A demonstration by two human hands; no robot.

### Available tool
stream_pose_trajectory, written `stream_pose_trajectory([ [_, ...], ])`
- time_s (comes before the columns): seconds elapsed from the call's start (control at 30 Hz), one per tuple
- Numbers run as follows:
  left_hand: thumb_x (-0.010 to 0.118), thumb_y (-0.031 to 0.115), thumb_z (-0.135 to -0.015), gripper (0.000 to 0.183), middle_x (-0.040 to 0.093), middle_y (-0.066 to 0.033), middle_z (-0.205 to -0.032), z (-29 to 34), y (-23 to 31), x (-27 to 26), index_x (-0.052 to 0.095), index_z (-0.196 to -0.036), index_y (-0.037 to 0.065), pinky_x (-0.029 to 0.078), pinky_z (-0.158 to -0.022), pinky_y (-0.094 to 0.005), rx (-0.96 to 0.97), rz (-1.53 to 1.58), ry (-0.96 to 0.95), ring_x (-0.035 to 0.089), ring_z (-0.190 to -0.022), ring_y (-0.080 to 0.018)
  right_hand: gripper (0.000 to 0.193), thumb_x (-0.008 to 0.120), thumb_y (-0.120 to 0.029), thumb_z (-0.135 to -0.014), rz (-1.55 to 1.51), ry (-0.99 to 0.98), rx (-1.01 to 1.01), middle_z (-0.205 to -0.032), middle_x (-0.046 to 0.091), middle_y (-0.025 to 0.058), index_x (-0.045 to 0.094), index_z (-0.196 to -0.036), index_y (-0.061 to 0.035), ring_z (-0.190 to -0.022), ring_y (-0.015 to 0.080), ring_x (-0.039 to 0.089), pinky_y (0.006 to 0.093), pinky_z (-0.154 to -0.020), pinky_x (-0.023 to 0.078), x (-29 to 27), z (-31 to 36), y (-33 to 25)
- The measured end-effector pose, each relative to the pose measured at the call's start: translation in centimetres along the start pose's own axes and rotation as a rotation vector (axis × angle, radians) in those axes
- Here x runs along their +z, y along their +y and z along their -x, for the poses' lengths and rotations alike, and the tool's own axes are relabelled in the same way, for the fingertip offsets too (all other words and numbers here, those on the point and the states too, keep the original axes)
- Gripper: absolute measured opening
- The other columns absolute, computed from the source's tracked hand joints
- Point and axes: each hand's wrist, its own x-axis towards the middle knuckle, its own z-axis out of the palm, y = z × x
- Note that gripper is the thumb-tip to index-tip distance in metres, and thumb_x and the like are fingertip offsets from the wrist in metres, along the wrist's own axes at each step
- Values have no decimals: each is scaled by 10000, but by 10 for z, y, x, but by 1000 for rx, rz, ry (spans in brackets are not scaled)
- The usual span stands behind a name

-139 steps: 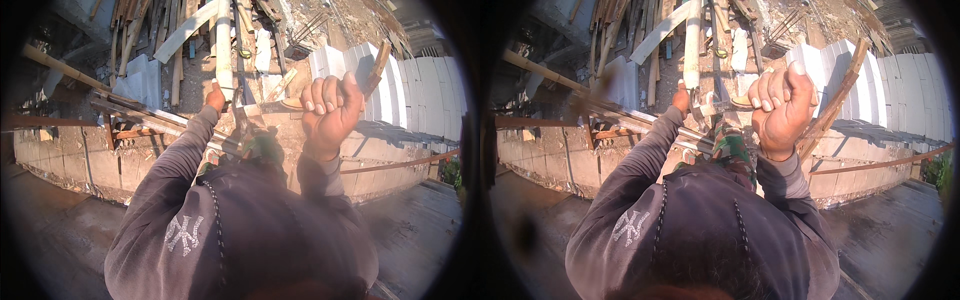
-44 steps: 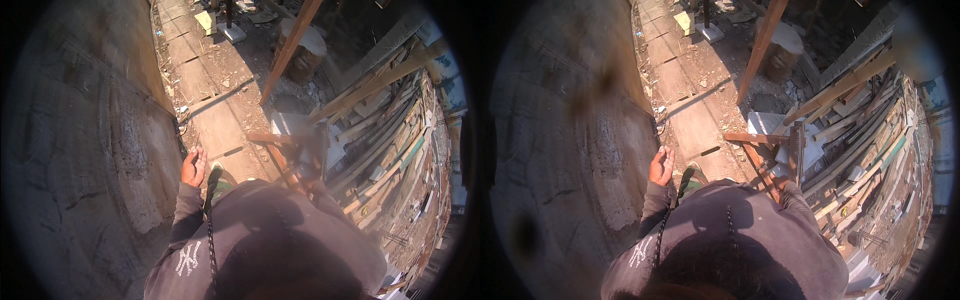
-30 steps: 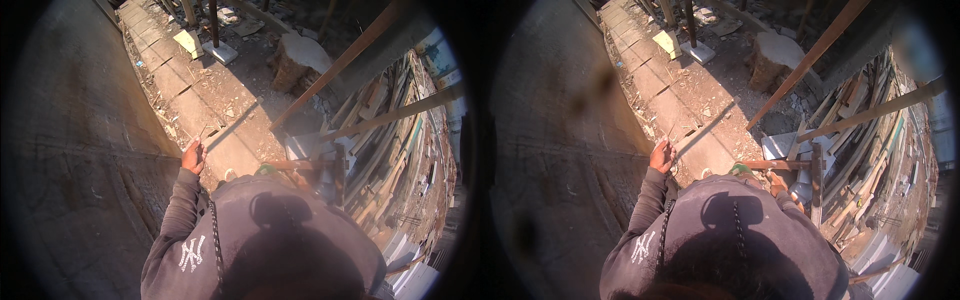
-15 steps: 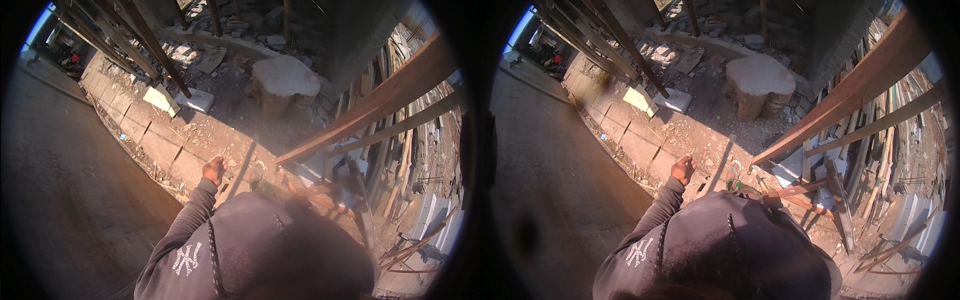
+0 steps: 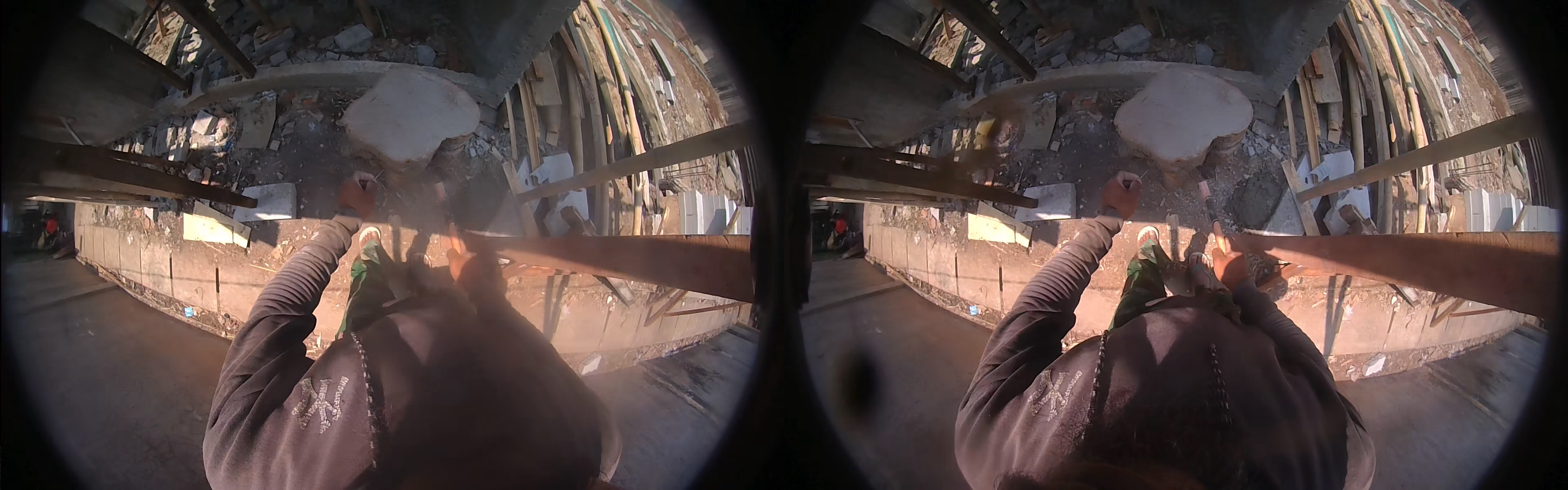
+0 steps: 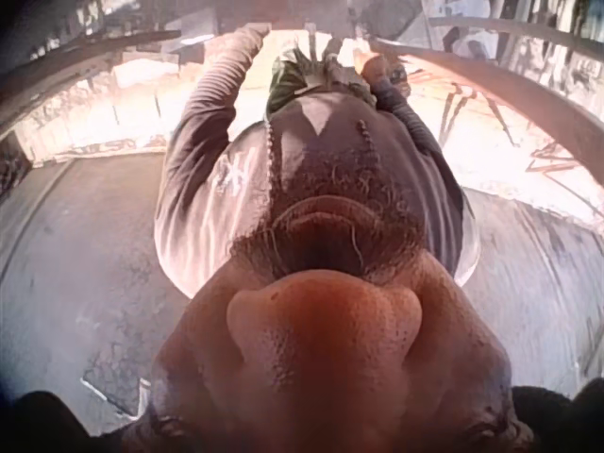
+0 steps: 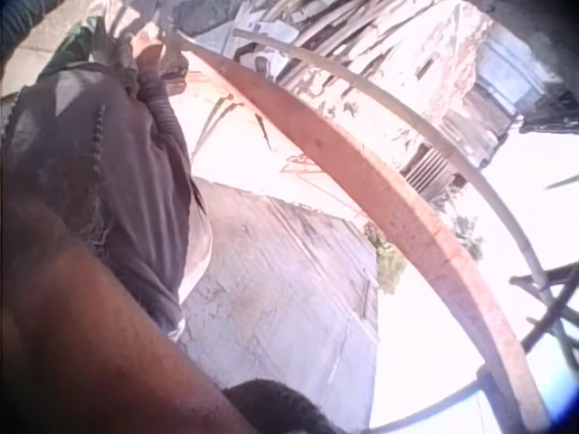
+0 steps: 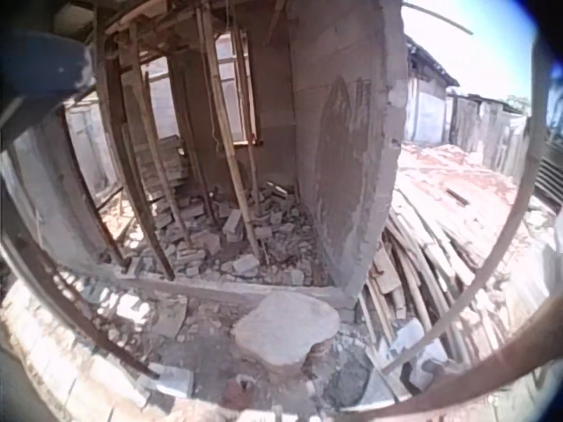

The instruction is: The person hammers nails into wood planks and uses a hand saw to cut wood while assembling a frame on a construction site.

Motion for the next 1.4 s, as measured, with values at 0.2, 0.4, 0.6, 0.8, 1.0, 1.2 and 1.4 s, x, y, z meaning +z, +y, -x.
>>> stream_pose_trajectory([
  [0.2,681,193,-916,167,764,-162,-906,-153,-8,52,733,-966,42,577,-789,-427,142,-118,-99,744,-836,-319,266,638,-253,-1010,-344,531,-104,-857,690,222,668,-1055,7,-798,380,699,490,-720,513,111,-63,31],
  [0.4,678,221,-901,157,722,-134,-913,-215,-46,89,735,-940,80,551,-821,-474,366,-315,32,695,-884,-368,352,657,-337,-1027,-404,628,-49,-839,683,238,679,-1050,13,-794,372,696,477,-712,505,149,-112,10],
  [0.6,690,252,-888,154,683,-124,-933,-222,-46,81,737,-908,107,521,-844,-492,414,-277,23,653,-934,-363,403,636,-380,-1043,-451,464,110,-812,678,234,688,-1039,20,-768,379,686,486,-693,488,150,-177,-11],
  [0.8,680,328,-911,278,682,-145,-1115,-246,-60,73,763,-1027,90,469,-979,-518,351,-288,34,609,-1102,-384,435,575,-398,-1064,-428,291,209,-926,694,207,696,-1196,-1,-868,390,667,498,-797,484,125,-210,-45],
  [1.0,690,401,-900,439,649,-119,-1341,-273,-62,37,767,-1164,59,413,-1098,-528,298,-471,-75,533,-1300,-361,471,583,-458,-1051,-499,235,235,-947,718,207,707,-1168,-19,-930,373,704,493,-825,505,123,-232,-67],
  [1.2,717,388,-863,299,672,-73,-1248,-282,-64,36,801,-1052,172,437,-1064,-513,260,-399,-48,564,-1238,-345,349,640,-350,-1049,-479,313,203,-774,649,209,618,-994,-6,-702,369,661,471,-642,490,128,-258,-88],
  [1.4,749,349,-840,162,712,-51,-1103,-290,-64,35,800,-924,220,505,-960,-495,309,-333,-14,636,-1084,-358,342,659,-358,-1042,-312,539,43,-713,631,208,594,-994,-26,-617,419,646,501,-562,475,129,-281,-105],
])
